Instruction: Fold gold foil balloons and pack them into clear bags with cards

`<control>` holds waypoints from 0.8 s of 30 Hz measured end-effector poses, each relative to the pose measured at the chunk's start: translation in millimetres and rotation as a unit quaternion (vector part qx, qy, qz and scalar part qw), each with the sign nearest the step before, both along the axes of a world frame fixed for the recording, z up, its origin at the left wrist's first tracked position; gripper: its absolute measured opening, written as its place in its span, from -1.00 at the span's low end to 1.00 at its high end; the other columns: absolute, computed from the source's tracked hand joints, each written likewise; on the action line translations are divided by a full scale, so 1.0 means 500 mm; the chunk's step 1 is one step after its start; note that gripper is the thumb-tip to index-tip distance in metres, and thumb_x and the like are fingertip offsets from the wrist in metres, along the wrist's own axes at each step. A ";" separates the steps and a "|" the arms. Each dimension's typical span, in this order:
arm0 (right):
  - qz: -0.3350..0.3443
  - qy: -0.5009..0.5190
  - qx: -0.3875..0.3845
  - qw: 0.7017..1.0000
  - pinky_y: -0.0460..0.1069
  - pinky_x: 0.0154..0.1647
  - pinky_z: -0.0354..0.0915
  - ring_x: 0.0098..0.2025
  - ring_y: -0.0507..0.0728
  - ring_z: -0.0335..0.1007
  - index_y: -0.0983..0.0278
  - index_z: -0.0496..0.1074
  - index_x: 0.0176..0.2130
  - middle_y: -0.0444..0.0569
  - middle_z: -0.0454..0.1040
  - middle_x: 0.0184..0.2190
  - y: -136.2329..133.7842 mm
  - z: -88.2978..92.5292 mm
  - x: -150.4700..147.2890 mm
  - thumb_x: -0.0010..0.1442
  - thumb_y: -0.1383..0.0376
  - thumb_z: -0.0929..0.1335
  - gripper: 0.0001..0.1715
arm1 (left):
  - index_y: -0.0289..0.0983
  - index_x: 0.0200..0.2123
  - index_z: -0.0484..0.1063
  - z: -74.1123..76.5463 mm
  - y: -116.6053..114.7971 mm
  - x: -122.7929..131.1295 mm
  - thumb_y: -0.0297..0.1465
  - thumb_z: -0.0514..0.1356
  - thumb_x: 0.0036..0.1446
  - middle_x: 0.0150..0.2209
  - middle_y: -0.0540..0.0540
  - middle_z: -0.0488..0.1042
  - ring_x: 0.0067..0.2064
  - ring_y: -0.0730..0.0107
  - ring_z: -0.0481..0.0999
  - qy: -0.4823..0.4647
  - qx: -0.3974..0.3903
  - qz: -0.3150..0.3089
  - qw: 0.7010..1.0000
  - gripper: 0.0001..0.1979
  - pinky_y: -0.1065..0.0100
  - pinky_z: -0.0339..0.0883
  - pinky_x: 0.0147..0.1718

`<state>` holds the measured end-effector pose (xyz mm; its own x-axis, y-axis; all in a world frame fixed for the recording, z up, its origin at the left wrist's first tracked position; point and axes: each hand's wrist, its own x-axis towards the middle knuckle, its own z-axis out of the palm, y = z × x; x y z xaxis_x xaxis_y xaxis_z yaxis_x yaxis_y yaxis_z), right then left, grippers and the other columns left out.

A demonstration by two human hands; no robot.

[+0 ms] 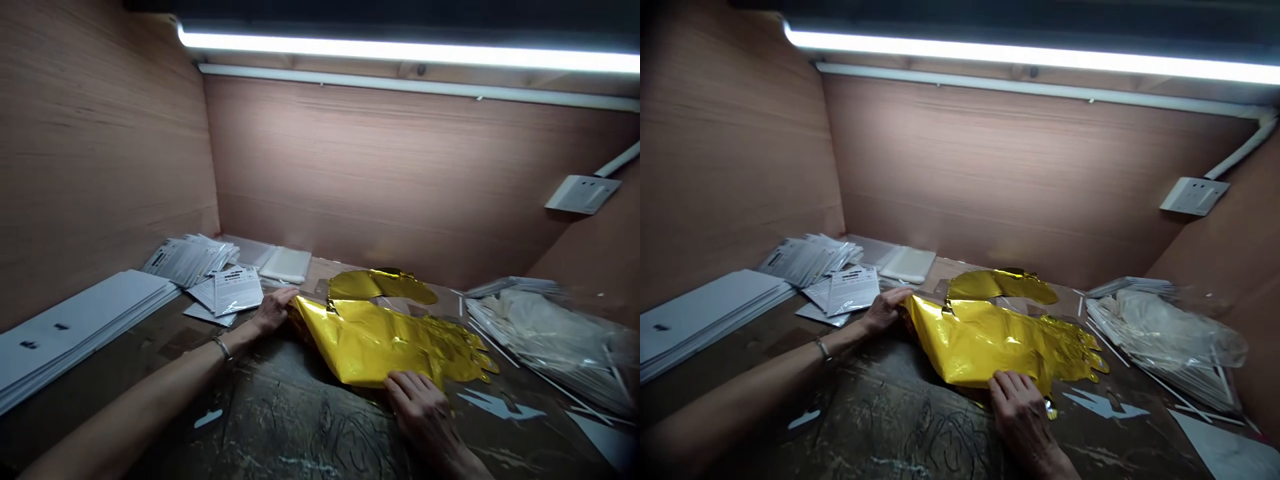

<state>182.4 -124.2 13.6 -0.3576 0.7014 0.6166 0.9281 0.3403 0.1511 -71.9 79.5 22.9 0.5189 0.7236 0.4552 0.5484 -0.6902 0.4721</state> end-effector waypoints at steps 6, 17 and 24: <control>-0.054 0.055 0.022 0.997 -0.06 -0.41 0.15 -0.43 0.06 0.30 0.31 0.38 -0.43 -0.01 0.43 -0.47 0.033 0.049 0.023 0.08 0.36 0.14 -0.74 | -0.32 -0.48 0.41 0.012 0.063 0.020 -0.60 0.03 -0.25 -0.42 -0.08 0.43 -0.26 0.32 0.34 -0.034 -0.081 0.034 0.996 -0.77 0.31 0.15 -0.20; -0.206 0.173 -0.128 0.955 -0.11 -0.51 0.18 -0.47 0.08 0.36 0.20 0.39 -0.48 -0.11 0.46 -0.54 0.119 0.205 0.123 0.01 0.11 0.18 -0.69 | -0.42 -0.59 0.31 0.058 0.013 0.048 -0.49 0.04 -0.19 -0.65 -0.08 0.37 -0.61 0.39 0.37 -0.104 -0.408 0.002 0.907 -0.90 0.42 0.25 -0.66; -0.192 0.052 -0.163 0.966 0.10 -0.20 0.15 -0.19 0.22 0.27 0.26 0.35 -0.20 0.04 0.41 -0.24 0.128 0.181 0.083 -0.02 0.15 0.22 -0.61 | -0.39 -0.63 0.22 0.056 -0.128 -0.016 -0.47 -0.02 -0.13 -0.69 -0.15 0.36 -0.73 0.38 0.34 -0.102 -0.573 0.046 0.812 -0.87 0.41 0.21 -0.83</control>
<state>223.9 -60.1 104.2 0.0202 0.9328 0.3598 0.9998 -0.0187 -0.0077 -79.9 15.6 51.1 0.4376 0.7638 -0.4744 0.4015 0.3060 0.8632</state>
